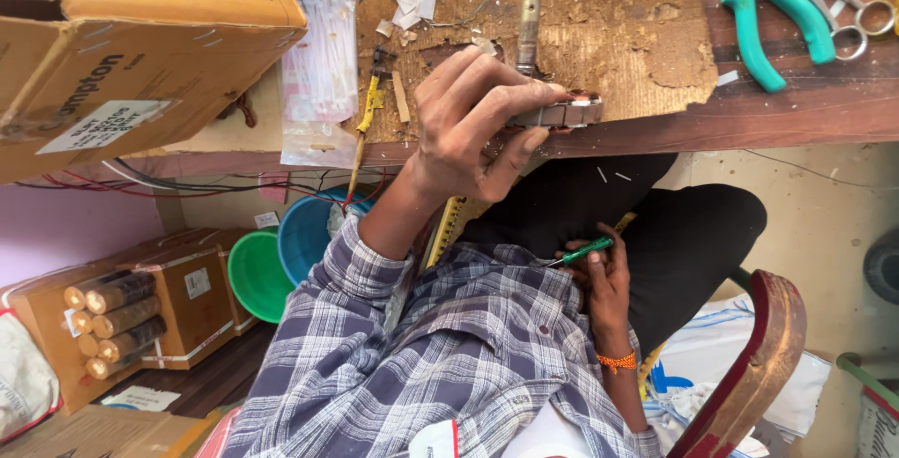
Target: The person is repairing a motor stator by inserting small white insulating pieces into the copper windings. They use scissors to cut the insulating material and a screwdriver to adjust the windings. The task involves repetitive cutting and insertion of the insulation into the stator slots.
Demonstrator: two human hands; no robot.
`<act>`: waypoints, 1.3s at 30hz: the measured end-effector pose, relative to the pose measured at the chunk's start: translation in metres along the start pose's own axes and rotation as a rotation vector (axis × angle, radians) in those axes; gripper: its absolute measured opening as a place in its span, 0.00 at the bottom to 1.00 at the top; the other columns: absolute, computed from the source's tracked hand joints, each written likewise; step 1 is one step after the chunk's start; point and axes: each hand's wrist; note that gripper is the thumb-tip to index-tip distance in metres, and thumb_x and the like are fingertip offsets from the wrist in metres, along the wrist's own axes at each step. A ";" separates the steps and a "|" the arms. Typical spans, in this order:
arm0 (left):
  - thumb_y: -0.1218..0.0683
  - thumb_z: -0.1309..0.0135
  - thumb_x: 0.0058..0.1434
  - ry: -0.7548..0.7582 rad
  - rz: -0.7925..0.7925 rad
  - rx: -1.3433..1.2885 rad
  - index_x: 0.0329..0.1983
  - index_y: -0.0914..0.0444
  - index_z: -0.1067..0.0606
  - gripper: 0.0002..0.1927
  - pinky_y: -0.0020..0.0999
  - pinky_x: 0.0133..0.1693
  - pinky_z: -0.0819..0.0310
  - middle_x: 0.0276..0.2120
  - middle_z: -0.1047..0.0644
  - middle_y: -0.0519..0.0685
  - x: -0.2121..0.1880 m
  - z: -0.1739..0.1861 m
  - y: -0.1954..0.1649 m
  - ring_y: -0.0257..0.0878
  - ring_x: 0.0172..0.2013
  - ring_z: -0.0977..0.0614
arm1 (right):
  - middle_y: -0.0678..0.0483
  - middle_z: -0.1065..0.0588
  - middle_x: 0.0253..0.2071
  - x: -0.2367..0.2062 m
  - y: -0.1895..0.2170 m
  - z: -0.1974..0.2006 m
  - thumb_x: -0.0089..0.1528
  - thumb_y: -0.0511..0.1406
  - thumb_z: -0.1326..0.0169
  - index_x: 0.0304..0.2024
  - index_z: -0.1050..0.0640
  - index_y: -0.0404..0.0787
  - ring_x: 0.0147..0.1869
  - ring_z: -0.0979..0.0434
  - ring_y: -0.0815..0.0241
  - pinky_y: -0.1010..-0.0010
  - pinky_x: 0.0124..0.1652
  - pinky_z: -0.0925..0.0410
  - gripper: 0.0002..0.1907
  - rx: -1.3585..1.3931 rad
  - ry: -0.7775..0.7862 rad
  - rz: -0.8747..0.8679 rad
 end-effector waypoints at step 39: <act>0.65 0.35 0.66 0.152 0.393 -0.243 0.61 0.66 0.28 0.22 0.36 0.57 0.22 0.53 0.21 0.54 -0.001 0.019 -0.005 0.44 0.55 0.17 | 0.44 0.24 0.49 -0.014 0.020 -0.015 0.65 0.36 0.40 0.66 0.35 0.34 0.54 0.19 0.50 0.58 0.53 0.24 0.30 0.275 0.058 -0.023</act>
Point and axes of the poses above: each hand's wrist, its own x-axis towards the middle knuckle, its own z-axis out of the back of the hand, y = z × x
